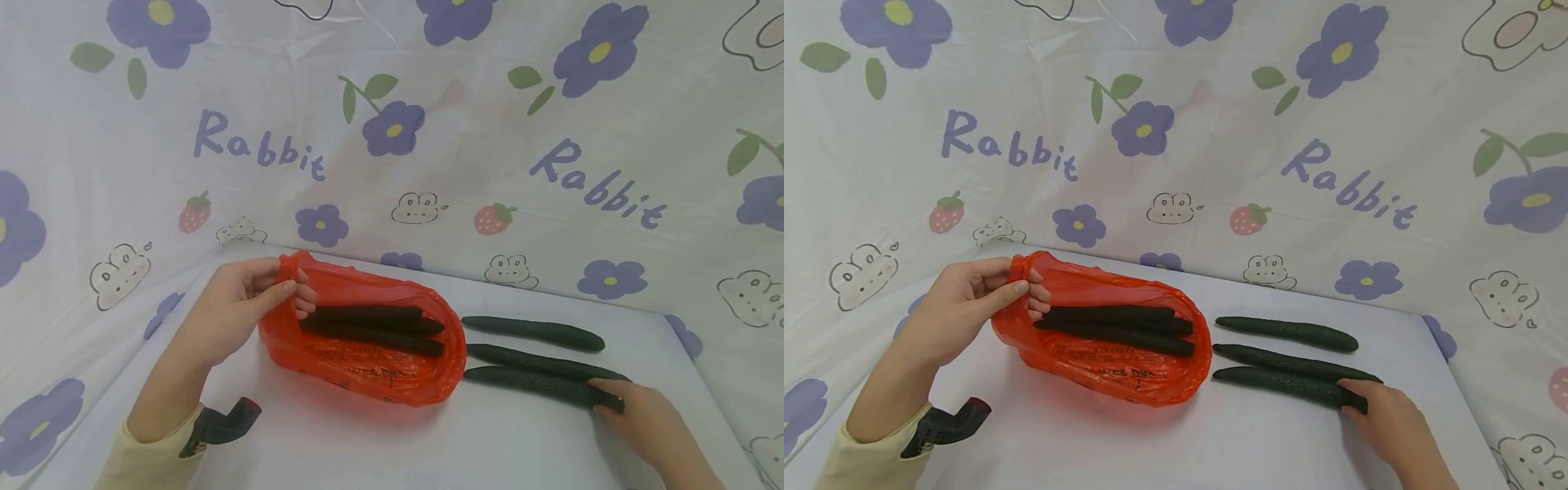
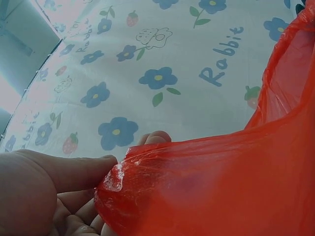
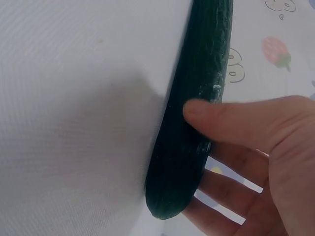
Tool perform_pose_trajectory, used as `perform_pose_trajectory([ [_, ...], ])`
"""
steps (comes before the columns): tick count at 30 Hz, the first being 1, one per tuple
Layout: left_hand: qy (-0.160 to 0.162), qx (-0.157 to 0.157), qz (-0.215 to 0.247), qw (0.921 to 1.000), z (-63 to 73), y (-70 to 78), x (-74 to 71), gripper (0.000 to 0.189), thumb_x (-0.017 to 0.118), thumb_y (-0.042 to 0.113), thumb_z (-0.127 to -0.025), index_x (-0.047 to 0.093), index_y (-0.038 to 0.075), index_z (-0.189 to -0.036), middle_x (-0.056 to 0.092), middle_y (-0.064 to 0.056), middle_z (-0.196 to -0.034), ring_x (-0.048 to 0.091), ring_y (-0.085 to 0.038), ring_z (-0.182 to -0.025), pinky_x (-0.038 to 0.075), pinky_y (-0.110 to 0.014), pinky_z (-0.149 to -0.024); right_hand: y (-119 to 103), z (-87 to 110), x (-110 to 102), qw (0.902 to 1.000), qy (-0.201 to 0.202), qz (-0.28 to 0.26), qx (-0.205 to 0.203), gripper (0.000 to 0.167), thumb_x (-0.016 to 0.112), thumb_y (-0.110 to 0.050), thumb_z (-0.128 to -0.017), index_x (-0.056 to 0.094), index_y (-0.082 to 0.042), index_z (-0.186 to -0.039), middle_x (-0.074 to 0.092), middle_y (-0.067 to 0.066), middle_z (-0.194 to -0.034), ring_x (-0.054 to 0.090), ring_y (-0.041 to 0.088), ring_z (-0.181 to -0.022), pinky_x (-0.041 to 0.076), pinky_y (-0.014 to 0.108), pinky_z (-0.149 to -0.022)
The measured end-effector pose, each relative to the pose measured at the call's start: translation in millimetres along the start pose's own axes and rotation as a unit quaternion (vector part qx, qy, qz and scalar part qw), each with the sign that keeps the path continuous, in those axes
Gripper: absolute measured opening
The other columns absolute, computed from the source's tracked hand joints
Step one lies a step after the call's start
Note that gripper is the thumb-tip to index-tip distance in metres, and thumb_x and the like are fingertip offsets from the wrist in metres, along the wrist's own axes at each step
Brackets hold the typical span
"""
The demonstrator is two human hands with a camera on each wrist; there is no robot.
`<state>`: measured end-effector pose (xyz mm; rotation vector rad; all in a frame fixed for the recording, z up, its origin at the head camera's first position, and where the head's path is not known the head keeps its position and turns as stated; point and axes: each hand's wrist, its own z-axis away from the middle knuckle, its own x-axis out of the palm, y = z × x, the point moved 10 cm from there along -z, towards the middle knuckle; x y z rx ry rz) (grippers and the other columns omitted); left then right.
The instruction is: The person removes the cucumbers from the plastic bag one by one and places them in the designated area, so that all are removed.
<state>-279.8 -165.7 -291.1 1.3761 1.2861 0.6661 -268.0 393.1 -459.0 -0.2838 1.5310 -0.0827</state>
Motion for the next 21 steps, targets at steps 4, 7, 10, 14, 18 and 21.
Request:
perform_pose_trajectory([
  [4,0.0,0.0,-0.002,1.0,0.2,0.1,-0.2,0.015,0.062,0.0,-0.109,0.068,-0.007,-0.121,0.078,-0.017,-0.104,0.077,-0.036,-0.094,0.062,-0.033,-0.092,2,0.9,-1,0.9999,0.004,-0.007,0.013,0.041,0.089,-0.024,-0.09,0.078,-0.003,-0.124,0.074,0.03,-0.12,0.064,0.06,-0.117,0.051,0.073,-0.094],
  [7,0.0,-0.002,0.001,1.0,0.2,0.0,-0.2,0.016,0.061,0.0,-0.109,0.068,-0.007,-0.122,0.078,-0.018,-0.104,0.078,-0.034,-0.094,0.062,-0.033,-0.092,1,2.3,-5,0.9996,0.023,-0.013,0.011,0.041,0.089,-0.029,-0.092,0.079,-0.003,-0.122,0.075,0.028,-0.12,0.065,0.058,-0.117,0.052,0.072,-0.094],
  [10,-0.001,-0.003,0.002,1.0,0.2,0.0,0.0,0.016,0.061,-0.001,-0.109,0.067,-0.008,-0.122,0.078,-0.018,-0.104,0.078,-0.033,-0.093,0.063,-0.033,-0.092,-1,4.1,-8,0.9991,0.038,-0.017,0.004,0.039,0.088,-0.03,-0.093,0.079,-0.003,-0.12,0.075,0.027,-0.119,0.066,0.057,-0.116,0.052,0.071,-0.094],
  [14,0.0,-0.005,0.003,1.0,0.6,0.2,0.1,0.016,0.061,-0.001,-0.109,0.067,-0.008,-0.121,0.077,-0.018,-0.104,0.078,-0.034,-0.093,0.063,-0.033,-0.091,-5,5.1,-13,0.9986,0.051,-0.013,-0.006,0.034,0.087,-0.028,-0.094,0.08,-0.003,-0.116,0.077,0.024,-0.115,0.068,0.055,-0.114,0.053,0.071,-0.093],
  [18,0.001,-0.007,0.004,1.0,0.5,0.1,0.5,0.016,0.062,-0.001,-0.109,0.067,-0.008,-0.121,0.077,-0.018,-0.104,0.078,-0.035,-0.093,0.063,-0.033,-0.091,-11,8.6,-21,0.9968,0.078,-0.013,-0.013,0.032,0.087,-0.026,-0.094,0.081,-0.002,-0.114,0.078,0.022,-0.115,0.069,0.053,-0.114,0.053,0.07,-0.093],
  [21,-0.001,-0.008,0.005,1.0,0.2,-0.2,1.1,0.016,0.062,0.0,-0.109,0.067,-0.008,-0.121,0.077,-0.018,-0.104,0.078,-0.035,-0.094,0.063,-0.033,-0.091,-19,12.1,-31,0.9933,0.111,-0.02,-0.022,0.035,0.088,-0.025,-0.092,0.08,-0.001,-0.116,0.078,0.021,-0.117,0.069,0.052,-0.115,0.053,0.069,-0.093],
])
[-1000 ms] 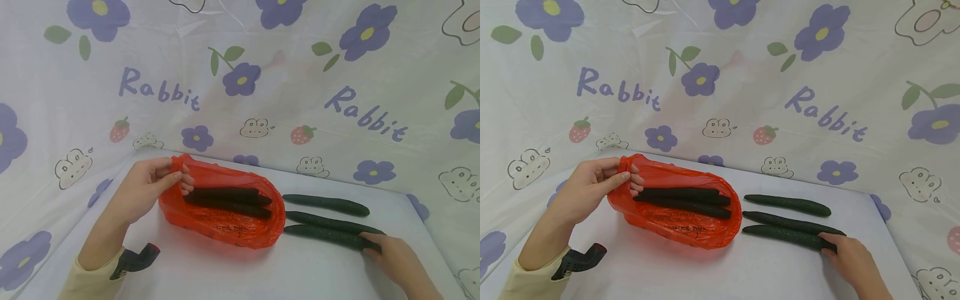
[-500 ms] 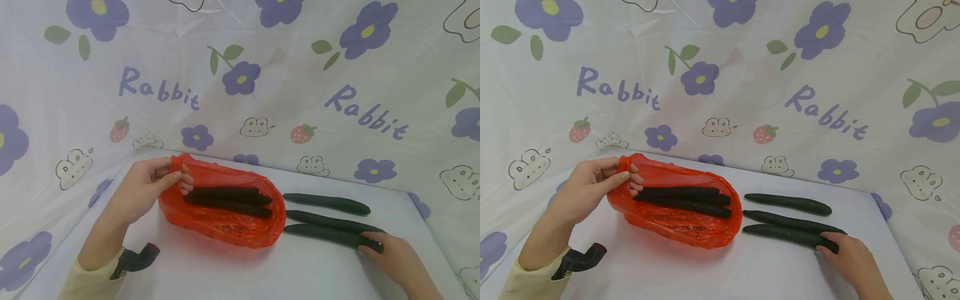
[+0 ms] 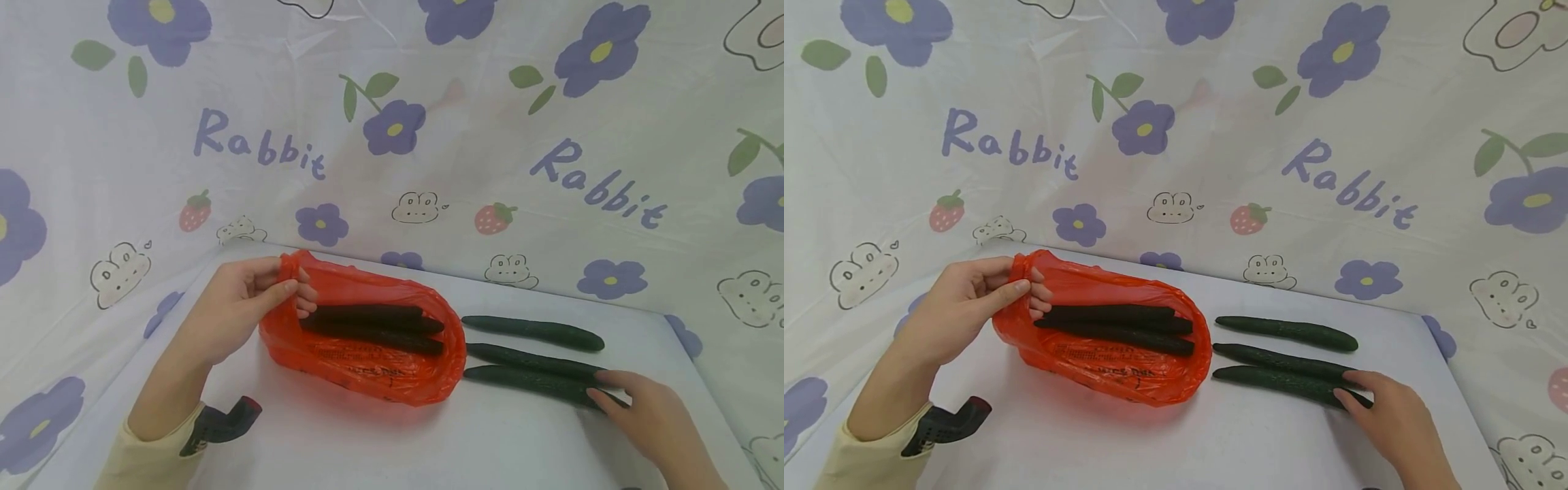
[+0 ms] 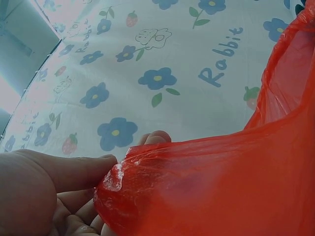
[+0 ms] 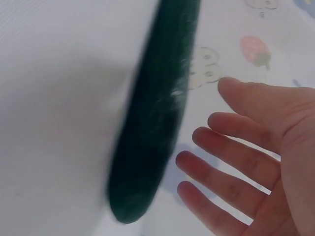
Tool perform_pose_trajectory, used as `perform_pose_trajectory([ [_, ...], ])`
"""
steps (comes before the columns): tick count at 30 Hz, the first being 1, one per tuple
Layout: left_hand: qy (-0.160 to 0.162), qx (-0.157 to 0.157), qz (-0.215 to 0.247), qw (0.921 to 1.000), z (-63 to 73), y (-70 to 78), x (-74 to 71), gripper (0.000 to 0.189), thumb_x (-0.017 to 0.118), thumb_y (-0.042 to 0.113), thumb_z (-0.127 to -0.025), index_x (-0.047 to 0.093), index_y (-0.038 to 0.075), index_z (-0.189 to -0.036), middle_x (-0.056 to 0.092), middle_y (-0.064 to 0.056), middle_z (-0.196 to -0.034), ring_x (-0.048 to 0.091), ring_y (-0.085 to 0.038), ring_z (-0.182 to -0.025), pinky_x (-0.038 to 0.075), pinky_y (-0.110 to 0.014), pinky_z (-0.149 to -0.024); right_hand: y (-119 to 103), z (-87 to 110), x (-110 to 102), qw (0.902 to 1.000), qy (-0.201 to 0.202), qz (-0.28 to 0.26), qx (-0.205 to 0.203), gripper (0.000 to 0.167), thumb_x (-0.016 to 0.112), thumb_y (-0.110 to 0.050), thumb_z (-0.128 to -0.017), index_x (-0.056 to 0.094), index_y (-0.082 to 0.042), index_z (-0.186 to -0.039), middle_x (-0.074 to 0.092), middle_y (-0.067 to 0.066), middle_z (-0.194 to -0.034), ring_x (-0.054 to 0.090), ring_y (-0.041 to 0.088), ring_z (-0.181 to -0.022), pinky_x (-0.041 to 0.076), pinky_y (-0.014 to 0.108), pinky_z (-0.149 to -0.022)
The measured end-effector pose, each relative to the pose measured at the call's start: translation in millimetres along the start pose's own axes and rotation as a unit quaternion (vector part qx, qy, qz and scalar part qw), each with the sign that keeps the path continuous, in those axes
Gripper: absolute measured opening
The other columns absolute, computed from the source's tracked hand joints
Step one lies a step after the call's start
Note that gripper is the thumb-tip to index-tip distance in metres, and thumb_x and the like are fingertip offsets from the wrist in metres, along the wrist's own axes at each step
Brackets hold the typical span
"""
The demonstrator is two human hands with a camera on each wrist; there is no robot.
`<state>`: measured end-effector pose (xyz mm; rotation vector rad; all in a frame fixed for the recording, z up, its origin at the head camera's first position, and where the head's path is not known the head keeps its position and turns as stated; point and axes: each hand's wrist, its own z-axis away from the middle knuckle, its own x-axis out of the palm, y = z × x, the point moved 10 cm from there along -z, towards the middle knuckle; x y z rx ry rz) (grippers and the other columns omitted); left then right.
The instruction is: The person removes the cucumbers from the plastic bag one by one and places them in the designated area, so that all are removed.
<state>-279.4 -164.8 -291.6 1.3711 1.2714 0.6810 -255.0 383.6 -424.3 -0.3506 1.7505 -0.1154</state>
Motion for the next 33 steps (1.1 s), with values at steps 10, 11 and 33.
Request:
perform_pose_trajectory([
  [10,-0.003,0.006,0.002,1.0,-2.2,-0.3,1.0,0.015,0.061,0.001,-0.109,0.068,-0.007,-0.12,0.077,-0.018,-0.104,0.077,-0.038,-0.094,0.063,-0.033,-0.092,-41,-9.9,-29,0.9975,0.054,-0.021,-0.04,0.044,0.09,-0.026,-0.091,0.077,-0.004,-0.127,0.076,0.023,-0.123,0.071,0.05,-0.112,0.053,0.068,-0.09],
  [11,-0.004,0.007,0.001,1.0,-2.6,-0.4,1.0,0.015,0.061,0.001,-0.109,0.068,-0.007,-0.12,0.077,-0.018,-0.103,0.077,-0.036,-0.093,0.063,-0.033,-0.092,-47,-11.6,-31,0.9971,0.058,-0.024,-0.043,0.044,0.09,-0.026,-0.09,0.077,-0.005,-0.127,0.076,0.023,-0.123,0.07,0.05,-0.113,0.053,0.068,-0.091],
  [33,-0.006,0.003,-0.002,1.0,-0.9,-0.3,2.8,0.015,0.061,0.002,-0.109,0.068,-0.007,-0.12,0.077,-0.017,-0.104,0.078,-0.033,-0.094,0.062,-0.032,-0.092,-155,-40.7,-63,0.985,0.095,-0.034,-0.14,0.048,0.093,-0.018,-0.088,0.075,-0.01,-0.132,0.077,0.013,-0.125,0.073,0.038,-0.113,0.061,0.061,-0.09],
])
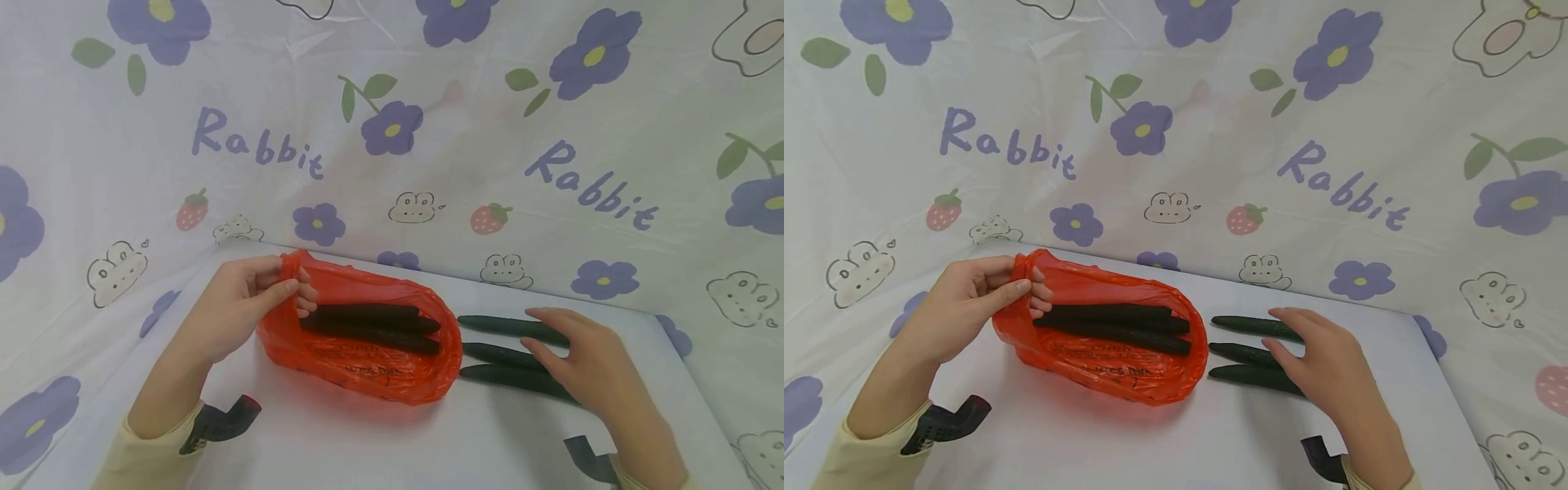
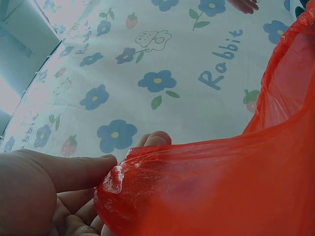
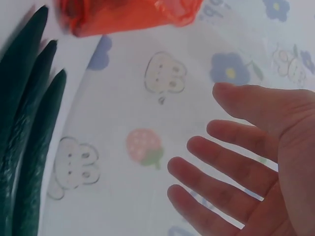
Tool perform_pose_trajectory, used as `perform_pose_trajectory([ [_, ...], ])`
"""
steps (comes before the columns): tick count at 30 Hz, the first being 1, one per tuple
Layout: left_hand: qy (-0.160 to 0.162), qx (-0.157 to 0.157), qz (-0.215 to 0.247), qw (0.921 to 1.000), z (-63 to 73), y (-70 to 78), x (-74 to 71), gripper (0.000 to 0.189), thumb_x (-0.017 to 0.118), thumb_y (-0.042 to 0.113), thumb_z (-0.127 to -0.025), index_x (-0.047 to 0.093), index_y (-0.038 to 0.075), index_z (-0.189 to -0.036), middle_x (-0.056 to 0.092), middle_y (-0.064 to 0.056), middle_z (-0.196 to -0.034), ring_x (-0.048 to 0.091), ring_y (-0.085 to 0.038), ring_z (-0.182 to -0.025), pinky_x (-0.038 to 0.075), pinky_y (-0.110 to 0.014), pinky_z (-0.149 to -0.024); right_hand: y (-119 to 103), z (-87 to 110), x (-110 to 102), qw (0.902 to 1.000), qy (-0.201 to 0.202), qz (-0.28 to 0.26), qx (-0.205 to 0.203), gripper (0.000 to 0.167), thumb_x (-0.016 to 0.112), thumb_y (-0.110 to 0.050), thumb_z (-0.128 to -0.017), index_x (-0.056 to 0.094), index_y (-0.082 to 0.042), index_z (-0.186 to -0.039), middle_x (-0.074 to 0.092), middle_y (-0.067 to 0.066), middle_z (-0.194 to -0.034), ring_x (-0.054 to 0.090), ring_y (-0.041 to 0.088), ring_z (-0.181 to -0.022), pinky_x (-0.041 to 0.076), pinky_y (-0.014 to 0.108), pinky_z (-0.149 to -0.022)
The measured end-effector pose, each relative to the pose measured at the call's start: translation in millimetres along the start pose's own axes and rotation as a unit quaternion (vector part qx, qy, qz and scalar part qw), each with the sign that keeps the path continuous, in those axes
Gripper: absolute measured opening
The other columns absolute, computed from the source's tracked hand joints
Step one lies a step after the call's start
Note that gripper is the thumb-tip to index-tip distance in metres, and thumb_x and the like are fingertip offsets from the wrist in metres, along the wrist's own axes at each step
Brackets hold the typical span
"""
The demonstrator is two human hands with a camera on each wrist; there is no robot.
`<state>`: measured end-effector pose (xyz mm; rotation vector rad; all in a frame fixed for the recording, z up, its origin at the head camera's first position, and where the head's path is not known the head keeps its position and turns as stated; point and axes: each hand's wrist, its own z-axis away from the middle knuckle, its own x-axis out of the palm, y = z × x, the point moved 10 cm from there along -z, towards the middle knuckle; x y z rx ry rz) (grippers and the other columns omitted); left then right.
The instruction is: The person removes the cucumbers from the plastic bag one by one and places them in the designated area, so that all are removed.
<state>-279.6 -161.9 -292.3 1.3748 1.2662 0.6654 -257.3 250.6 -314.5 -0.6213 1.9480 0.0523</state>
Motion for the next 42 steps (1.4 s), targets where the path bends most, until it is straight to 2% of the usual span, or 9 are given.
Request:
perform_pose_trajectory([
  [5,0.001,0.003,-0.003,1.0,0.1,0.3,-0.2,0.015,0.062,0.001,-0.109,0.068,-0.007,-0.12,0.078,-0.017,-0.103,0.078,-0.032,-0.094,0.062,-0.032,-0.092,-17,-9.6,3,0.9999,-0.012,-0.005,-0.006,0.047,0.093,-0.018,-0.088,0.076,-0.011,-0.132,0.077,0.013,-0.125,0.073,0.039,-0.114,0.06,0.062,-0.092],
  [14,0.002,0.002,-0.003,1.0,-0.4,0.3,-0.4,0.016,0.062,0.003,-0.109,0.068,-0.007,-0.12,0.078,-0.017,-0.104,0.077,-0.036,-0.095,0.062,-0.032,-0.092,-43,-25.5,16,0.9985,-0.05,-0.008,-0.021,0.046,0.09,-0.022,-0.092,0.076,-0.015,-0.134,0.076,0.008,-0.129,0.071,0.035,-0.121,0.06,0.059,-0.095],
  [23,0.002,-0.002,-0.002,1.0,0.0,1.7,1.3,0.016,0.062,0.003,-0.11,0.068,-0.008,-0.121,0.078,-0.017,-0.104,0.078,-0.033,-0.094,0.062,-0.031,-0.093,-70,-39.1,31,0.9968,-0.047,-0.019,-0.062,0.049,0.093,-0.019,-0.089,0.076,-0.015,-0.135,0.076,0.007,-0.13,0.071,0.033,-0.123,0.062,0.055,-0.095],
  [31,0.001,0.001,-0.005,1.0,-0.4,1.2,2.2,0.016,0.061,0.003,-0.11,0.068,-0.007,-0.12,0.078,-0.017,-0.104,0.078,-0.034,-0.094,0.062,-0.031,-0.093,-86,-46.6,45,0.995,-0.07,-0.026,-0.067,0.049,0.093,-0.019,-0.089,0.076,-0.016,-0.135,0.076,0.005,-0.129,0.072,0.03,-0.121,0.063,0.052,-0.091],
  [36,-0.002,0.002,-0.007,1.0,-1.1,1.3,2.8,0.016,0.062,0.003,-0.11,0.068,-0.007,-0.12,0.078,-0.017,-0.104,0.078,-0.032,-0.093,0.062,-0.031,-0.092,-95,-49.2,53,0.9925,-0.079,-0.042,-0.084,0.048,0.092,-0.019,-0.09,0.076,-0.019,-0.136,0.075,0.003,-0.129,0.072,0.028,-0.12,0.065,0.047,-0.087],
  [42,-0.002,0.002,-0.008,1.0,-0.4,0.2,3.2,0.017,0.062,0.003,-0.11,0.069,-0.007,-0.12,0.078,-0.017,-0.103,0.078,-0.031,-0.094,0.062,-0.03,-0.093,-104,-52.0,66,0.99,-0.099,-0.045,-0.09,0.051,0.091,-0.018,-0.091,0.075,-0.018,-0.139,0.075,0.004,-0.131,0.072,0.027,-0.119,0.065,0.045,-0.089],
])
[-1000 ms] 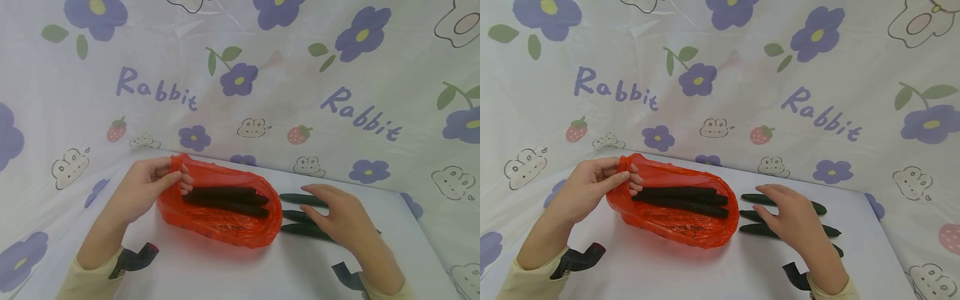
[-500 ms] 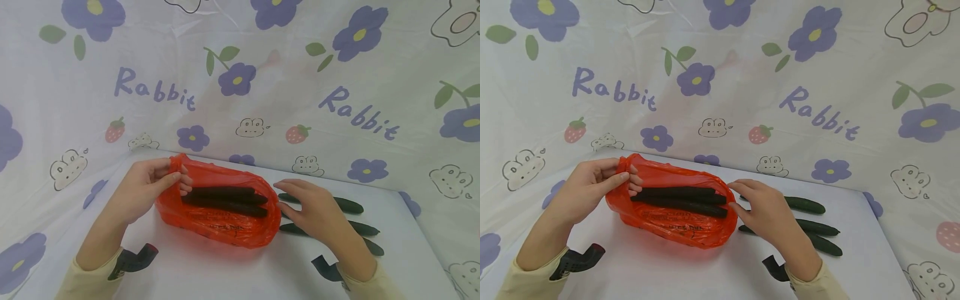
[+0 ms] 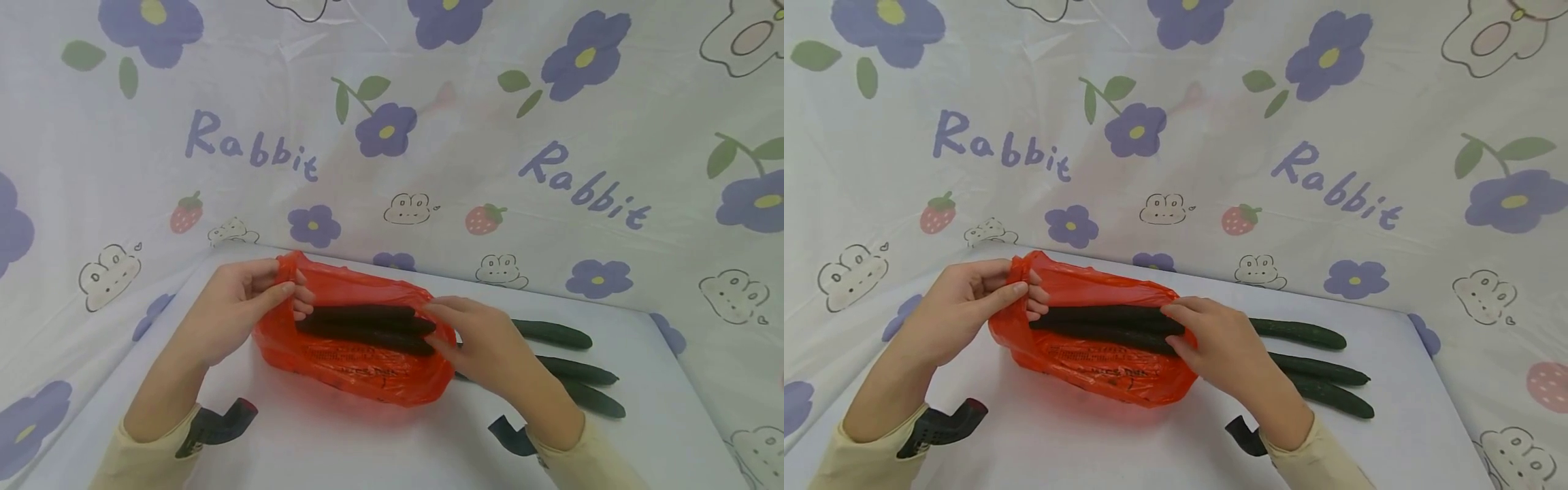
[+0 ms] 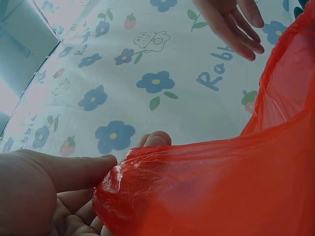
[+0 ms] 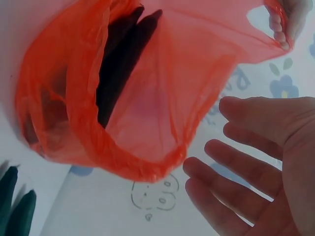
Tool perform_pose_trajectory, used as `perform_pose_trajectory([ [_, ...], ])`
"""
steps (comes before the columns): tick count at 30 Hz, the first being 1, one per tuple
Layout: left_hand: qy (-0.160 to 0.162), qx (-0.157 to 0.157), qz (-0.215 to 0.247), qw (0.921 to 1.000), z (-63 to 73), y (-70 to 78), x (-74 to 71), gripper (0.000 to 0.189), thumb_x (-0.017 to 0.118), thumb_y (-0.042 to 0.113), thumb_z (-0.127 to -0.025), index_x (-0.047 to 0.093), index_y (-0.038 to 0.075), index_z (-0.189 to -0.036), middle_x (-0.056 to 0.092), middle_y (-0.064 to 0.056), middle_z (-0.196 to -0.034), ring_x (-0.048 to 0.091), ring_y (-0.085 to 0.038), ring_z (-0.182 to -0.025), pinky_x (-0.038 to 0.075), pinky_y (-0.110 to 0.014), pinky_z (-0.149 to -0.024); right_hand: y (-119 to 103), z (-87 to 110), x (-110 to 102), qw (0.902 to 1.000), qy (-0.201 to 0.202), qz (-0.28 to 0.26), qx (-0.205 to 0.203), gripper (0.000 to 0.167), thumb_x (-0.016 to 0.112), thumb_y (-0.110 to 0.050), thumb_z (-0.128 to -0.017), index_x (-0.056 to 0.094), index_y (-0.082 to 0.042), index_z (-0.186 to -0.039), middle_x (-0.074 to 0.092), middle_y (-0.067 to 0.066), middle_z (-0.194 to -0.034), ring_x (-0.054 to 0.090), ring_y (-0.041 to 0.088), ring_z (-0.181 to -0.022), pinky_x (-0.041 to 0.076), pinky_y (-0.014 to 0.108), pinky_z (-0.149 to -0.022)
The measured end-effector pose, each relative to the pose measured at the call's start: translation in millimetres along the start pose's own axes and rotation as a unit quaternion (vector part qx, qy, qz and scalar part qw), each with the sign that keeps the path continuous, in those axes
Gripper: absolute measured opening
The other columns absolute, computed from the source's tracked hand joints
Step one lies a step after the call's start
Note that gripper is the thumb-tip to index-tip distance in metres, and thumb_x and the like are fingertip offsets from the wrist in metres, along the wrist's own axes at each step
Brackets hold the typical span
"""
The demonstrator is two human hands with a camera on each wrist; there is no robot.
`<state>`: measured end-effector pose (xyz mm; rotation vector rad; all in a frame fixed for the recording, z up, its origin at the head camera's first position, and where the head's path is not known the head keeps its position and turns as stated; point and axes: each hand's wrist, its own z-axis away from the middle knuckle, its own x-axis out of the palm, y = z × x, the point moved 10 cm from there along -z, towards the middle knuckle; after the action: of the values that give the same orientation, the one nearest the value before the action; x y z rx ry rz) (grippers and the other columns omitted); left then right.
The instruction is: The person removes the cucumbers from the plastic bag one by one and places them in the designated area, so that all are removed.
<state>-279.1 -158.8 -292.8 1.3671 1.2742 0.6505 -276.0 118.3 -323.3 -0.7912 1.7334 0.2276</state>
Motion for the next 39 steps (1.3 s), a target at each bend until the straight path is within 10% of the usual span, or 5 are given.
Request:
perform_pose_trajectory([
  [24,-0.009,0.003,-0.003,1.0,-3.4,-5.9,2.4,0.015,0.063,0.002,-0.109,0.07,-0.007,-0.118,0.078,-0.015,-0.102,0.079,-0.031,-0.094,0.061,-0.03,-0.094,-23,11.5,86,0.9816,-0.179,0.042,-0.052,0.058,0.091,-0.038,-0.087,0.073,-0.024,-0.14,0.07,0.001,-0.132,0.067,0.023,-0.118,0.063,0.044,-0.091],
  [32,-0.037,-0.008,-0.02,0.9991,-3.7,-10.6,10.8,0.009,0.065,0.005,-0.108,0.073,-0.001,-0.11,0.079,-0.009,-0.099,0.078,-0.027,-0.095,0.058,-0.028,-0.098,-22,16.5,97,0.9773,-0.197,0.066,-0.042,0.068,0.092,-0.049,-0.085,0.07,-0.026,-0.145,0.069,0.001,-0.134,0.064,0.025,-0.122,0.061,0.048,-0.091],
  [39,-0.061,-0.024,-0.02,0.9976,-3.8,-11.2,18.4,0.01,0.067,0.007,-0.108,0.071,-0.002,-0.107,0.08,-0.009,-0.1,0.079,-0.029,-0.094,0.06,-0.029,-0.096,-22,-2.0,83,0.9882,-0.146,0.04,-0.023,0.054,0.093,-0.024,-0.088,0.073,-0.016,-0.138,0.071,0.004,-0.128,0.067,0.025,-0.119,0.062,0.045,-0.095],
])
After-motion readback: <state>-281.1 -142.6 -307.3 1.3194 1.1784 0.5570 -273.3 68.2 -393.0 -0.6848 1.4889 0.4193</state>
